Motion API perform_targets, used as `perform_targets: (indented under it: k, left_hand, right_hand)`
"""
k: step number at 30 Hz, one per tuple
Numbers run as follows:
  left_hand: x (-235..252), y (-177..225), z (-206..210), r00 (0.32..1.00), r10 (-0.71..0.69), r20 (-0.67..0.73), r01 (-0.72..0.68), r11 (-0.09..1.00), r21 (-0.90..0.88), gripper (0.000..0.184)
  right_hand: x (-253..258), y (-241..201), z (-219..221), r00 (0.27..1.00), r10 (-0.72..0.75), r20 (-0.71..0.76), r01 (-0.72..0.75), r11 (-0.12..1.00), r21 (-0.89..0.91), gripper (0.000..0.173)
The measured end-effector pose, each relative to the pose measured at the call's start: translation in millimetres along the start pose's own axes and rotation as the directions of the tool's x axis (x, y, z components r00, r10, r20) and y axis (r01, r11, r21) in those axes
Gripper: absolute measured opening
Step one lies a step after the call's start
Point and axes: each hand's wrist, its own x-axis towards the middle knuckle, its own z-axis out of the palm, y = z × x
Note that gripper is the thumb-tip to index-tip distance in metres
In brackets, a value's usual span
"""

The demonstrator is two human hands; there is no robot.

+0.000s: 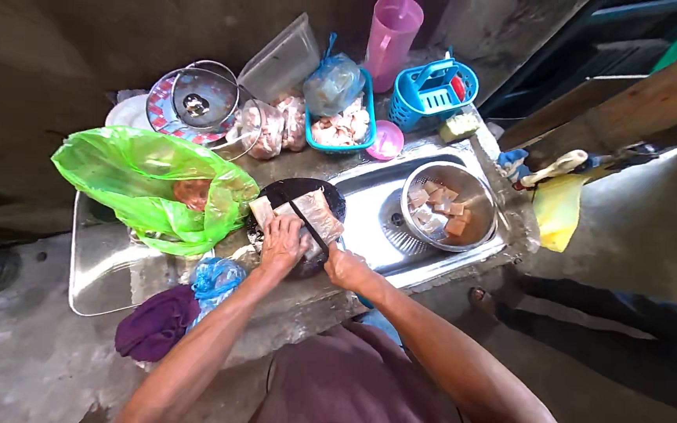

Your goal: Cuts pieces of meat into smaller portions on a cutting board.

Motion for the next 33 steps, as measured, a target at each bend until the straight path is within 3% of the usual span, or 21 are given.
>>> perform_targets:
  k: [3,5,7,11,14,28,33]
  left_hand:
    - [-20,11,9,0.993,0.095,-0.074,-0.100,0.993,-0.062,0.044]
    - [-24,17,14,0.983,0.132,-0.129,-0.138,0.990,-0.035,0.040]
    - [-20,19,17,0.978,0.137,-0.158,-0.133,0.991,0.032,0.034]
    - [-18,19,19,0.972,0.110,-0.206,-0.085,0.989,0.123,0.027]
    - [-20,20,21,0.971,0.099,-0.218,-0.071,0.989,0.134,0.026]
    - [-23,21,19,0.973,0.073,-0.220,-0.050,0.992,0.112,0.027]
    - [-19,15,15,0.979,-0.005,-0.204,0.028,0.993,0.111,0.026]
  right_hand:
    - [10,5,-1,0.998,-0.052,0.028,0.049,0.992,0.119,0.042]
    - [19,16,1,0.989,-0.143,0.045,0.124,0.949,0.291,0.036]
    - [22,21,2,0.984,-0.174,0.030,0.153,0.924,0.351,0.035]
    - [4,-3,2,1.000,0.008,-0.006,-0.007,0.995,0.099,0.046]
    - [-12,-6,5,0.998,0.063,0.012,-0.064,0.998,0.014,0.047]
    - [-45,16,28,0.992,0.103,0.067,-0.099,0.994,-0.053,0.043]
    - [-79,49,45,0.983,0.161,0.088,-0.152,0.984,-0.095,0.042]
